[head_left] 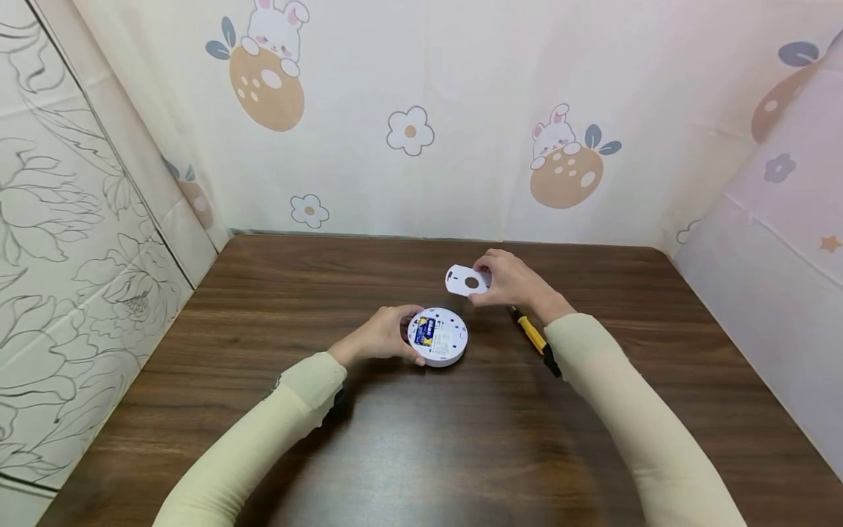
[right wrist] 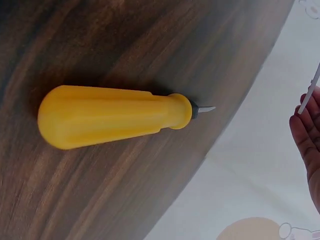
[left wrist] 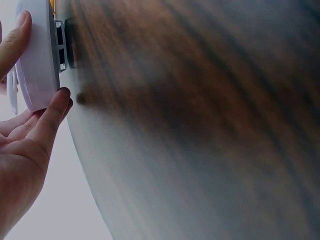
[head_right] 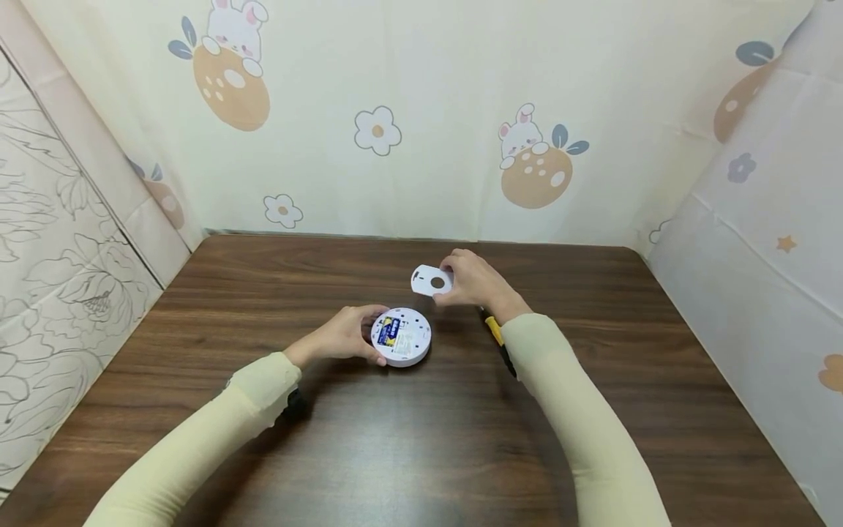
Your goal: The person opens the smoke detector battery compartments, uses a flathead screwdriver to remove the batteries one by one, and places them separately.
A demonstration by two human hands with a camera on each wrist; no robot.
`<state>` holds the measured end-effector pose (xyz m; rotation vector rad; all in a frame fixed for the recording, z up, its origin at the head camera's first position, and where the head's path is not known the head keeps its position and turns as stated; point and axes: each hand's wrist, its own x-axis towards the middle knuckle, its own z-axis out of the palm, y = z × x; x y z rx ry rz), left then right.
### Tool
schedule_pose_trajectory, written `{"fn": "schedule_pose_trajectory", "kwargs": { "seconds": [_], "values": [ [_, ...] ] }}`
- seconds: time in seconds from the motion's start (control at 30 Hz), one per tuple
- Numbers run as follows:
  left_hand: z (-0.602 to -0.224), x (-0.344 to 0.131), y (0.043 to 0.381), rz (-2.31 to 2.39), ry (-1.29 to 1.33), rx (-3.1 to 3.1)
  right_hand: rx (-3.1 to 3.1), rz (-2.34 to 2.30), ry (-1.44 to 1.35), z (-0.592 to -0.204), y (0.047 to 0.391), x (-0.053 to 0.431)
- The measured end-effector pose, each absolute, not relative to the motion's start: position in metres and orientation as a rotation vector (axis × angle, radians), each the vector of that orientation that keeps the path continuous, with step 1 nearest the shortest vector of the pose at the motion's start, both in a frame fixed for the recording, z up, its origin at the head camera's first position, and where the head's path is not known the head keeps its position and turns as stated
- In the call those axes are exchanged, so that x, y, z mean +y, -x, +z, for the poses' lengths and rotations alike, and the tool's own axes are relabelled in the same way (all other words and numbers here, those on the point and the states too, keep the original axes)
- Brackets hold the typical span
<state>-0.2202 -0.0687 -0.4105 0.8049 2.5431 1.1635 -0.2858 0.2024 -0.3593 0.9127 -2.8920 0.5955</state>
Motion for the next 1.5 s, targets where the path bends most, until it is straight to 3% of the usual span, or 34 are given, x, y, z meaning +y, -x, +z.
{"fn": "schedule_pose_trajectory", "kwargs": {
  "seconds": [0.83, 1.5],
  "values": [
    [-0.408, -0.071, 0.223, 1.135, -0.851, 2.555, -3.036, 0.473, -0.649, -0.400, 0.306, 0.194],
    [-0.406, -0.072, 0.224, 1.142, -0.823, 2.543, -3.121, 0.427, -0.616, -0.410, 0.311, 0.191]
  ]
}}
